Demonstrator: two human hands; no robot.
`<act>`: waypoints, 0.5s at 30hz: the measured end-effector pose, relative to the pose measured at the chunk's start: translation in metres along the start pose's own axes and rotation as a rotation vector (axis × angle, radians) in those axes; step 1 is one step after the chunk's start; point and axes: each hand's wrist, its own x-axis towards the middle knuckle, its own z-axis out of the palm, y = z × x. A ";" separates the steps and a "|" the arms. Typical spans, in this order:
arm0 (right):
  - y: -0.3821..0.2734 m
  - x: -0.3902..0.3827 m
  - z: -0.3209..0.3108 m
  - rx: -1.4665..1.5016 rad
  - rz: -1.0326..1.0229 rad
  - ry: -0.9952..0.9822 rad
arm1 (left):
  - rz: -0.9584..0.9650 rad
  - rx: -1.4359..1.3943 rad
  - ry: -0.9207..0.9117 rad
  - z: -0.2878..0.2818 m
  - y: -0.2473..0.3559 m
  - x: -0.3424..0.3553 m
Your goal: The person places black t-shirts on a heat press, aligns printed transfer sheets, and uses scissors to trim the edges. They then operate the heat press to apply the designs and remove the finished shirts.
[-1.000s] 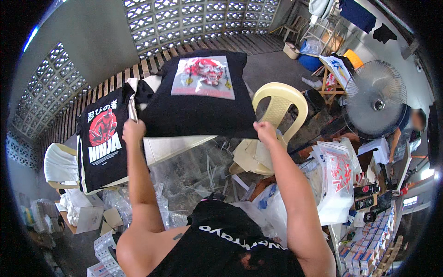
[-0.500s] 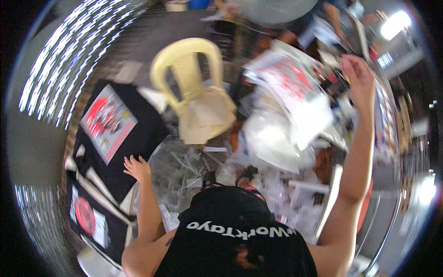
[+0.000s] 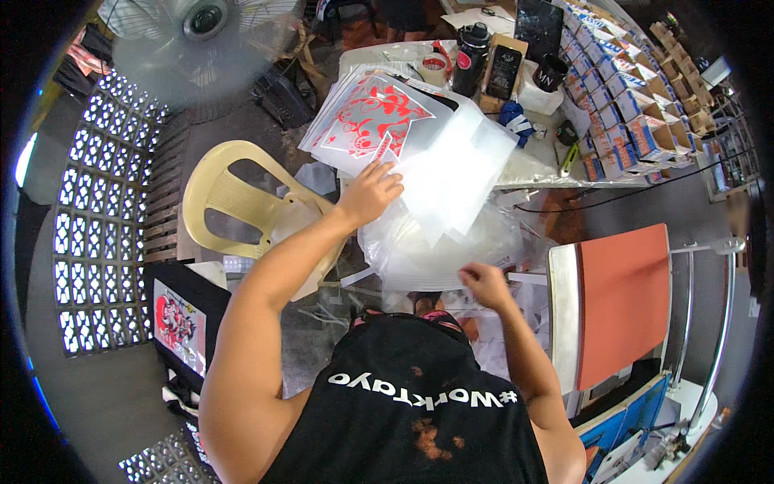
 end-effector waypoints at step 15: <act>-0.109 0.334 -0.009 0.086 0.550 0.285 | -0.247 -0.332 0.862 -0.105 -0.110 0.144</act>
